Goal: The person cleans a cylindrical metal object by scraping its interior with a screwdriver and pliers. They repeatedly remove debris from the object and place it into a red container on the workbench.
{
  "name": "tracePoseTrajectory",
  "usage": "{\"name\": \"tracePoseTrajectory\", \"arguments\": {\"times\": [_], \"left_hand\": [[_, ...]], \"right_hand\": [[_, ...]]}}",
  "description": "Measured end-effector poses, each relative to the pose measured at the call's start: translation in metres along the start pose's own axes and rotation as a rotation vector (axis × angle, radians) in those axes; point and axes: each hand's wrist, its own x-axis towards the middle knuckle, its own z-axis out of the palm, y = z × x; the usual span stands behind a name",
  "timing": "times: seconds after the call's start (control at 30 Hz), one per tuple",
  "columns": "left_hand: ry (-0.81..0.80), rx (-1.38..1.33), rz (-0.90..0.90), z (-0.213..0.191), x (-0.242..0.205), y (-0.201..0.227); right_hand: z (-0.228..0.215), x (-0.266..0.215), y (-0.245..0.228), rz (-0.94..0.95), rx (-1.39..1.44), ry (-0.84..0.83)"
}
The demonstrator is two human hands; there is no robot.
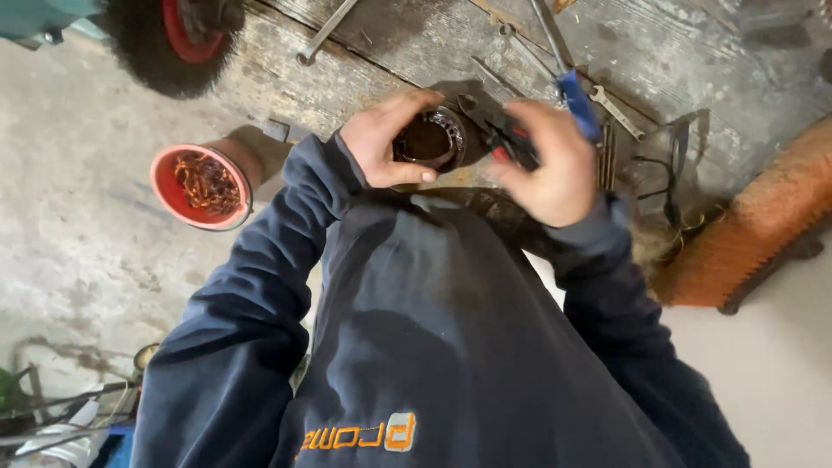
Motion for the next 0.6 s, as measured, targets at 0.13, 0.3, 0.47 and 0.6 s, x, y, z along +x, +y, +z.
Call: {"name": "tracePoseTrajectory", "arguments": {"times": [0.13, 0.3, 0.47, 0.6], "left_hand": [[-0.043, -0.214, -0.08, 0.007, -0.005, -0.001], [0.233, 0.068, -0.094, 0.041, -0.023, -0.001], [0.281, 0.02, -0.166, 0.057, -0.023, -0.001], [0.441, -0.163, -0.198, 0.064, -0.016, 0.01]], "right_hand": [[0.042, 0.025, 0.006, -0.121, 0.025, -0.139], [0.05, 0.04, 0.016, -0.176, 0.062, -0.349], [0.06, 0.031, 0.011, -0.139, 0.079, -0.32], [0.066, 0.025, -0.008, -0.007, 0.301, -0.165]]}}
